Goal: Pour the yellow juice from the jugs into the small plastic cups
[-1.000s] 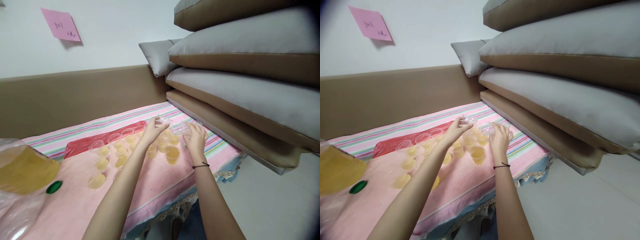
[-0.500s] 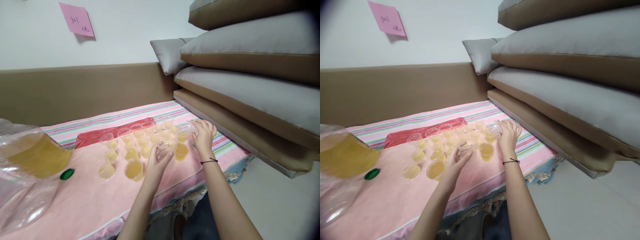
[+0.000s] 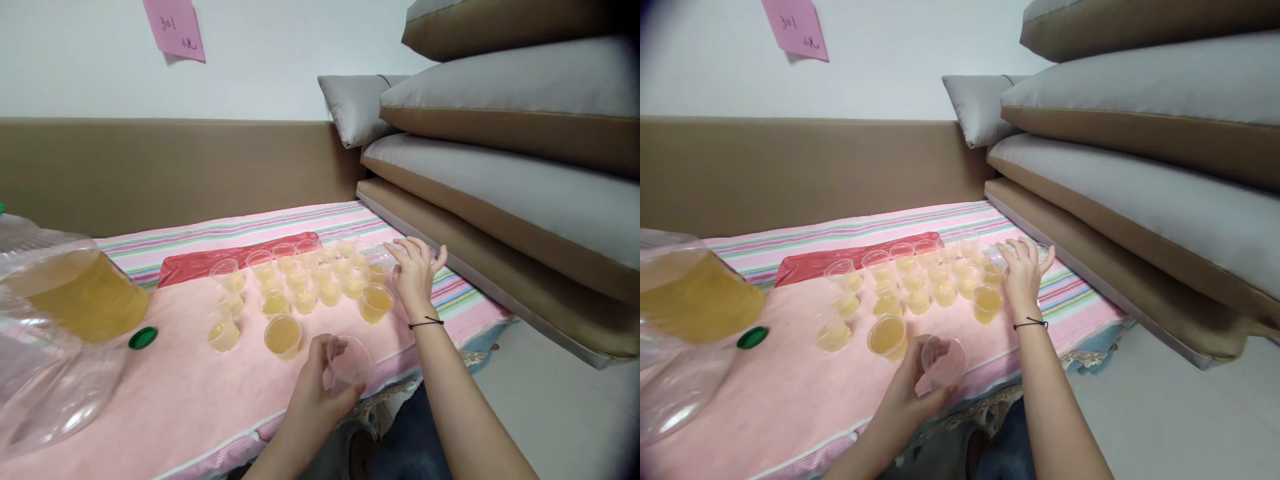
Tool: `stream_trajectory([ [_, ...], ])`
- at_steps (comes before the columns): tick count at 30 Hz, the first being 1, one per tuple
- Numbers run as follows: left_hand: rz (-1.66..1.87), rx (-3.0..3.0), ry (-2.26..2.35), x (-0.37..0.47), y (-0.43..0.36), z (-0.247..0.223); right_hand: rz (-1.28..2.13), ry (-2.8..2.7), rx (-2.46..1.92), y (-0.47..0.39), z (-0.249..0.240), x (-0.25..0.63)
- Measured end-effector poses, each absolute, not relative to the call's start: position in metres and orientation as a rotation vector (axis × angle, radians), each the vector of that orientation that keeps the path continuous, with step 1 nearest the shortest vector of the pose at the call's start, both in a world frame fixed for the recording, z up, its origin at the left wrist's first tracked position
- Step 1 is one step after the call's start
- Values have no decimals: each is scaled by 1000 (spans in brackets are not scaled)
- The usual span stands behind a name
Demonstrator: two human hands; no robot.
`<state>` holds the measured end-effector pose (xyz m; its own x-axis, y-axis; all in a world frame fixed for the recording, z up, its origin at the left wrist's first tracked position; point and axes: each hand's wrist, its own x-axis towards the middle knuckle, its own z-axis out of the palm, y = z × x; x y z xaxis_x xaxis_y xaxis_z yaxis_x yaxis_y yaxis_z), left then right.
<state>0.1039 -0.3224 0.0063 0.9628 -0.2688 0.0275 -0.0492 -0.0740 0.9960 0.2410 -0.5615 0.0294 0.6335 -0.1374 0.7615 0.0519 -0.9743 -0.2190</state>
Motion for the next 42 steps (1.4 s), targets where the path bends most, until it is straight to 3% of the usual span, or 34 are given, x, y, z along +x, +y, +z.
stream_trajectory([
  [17, -219, 1565, -284, 87, -311, 5, -1383, 77, -2585, -553, 34, 231],
  [42, -94, 1492, -250, 89, -311, -2, -1215, 494, -2523, -567, 21, 229],
])
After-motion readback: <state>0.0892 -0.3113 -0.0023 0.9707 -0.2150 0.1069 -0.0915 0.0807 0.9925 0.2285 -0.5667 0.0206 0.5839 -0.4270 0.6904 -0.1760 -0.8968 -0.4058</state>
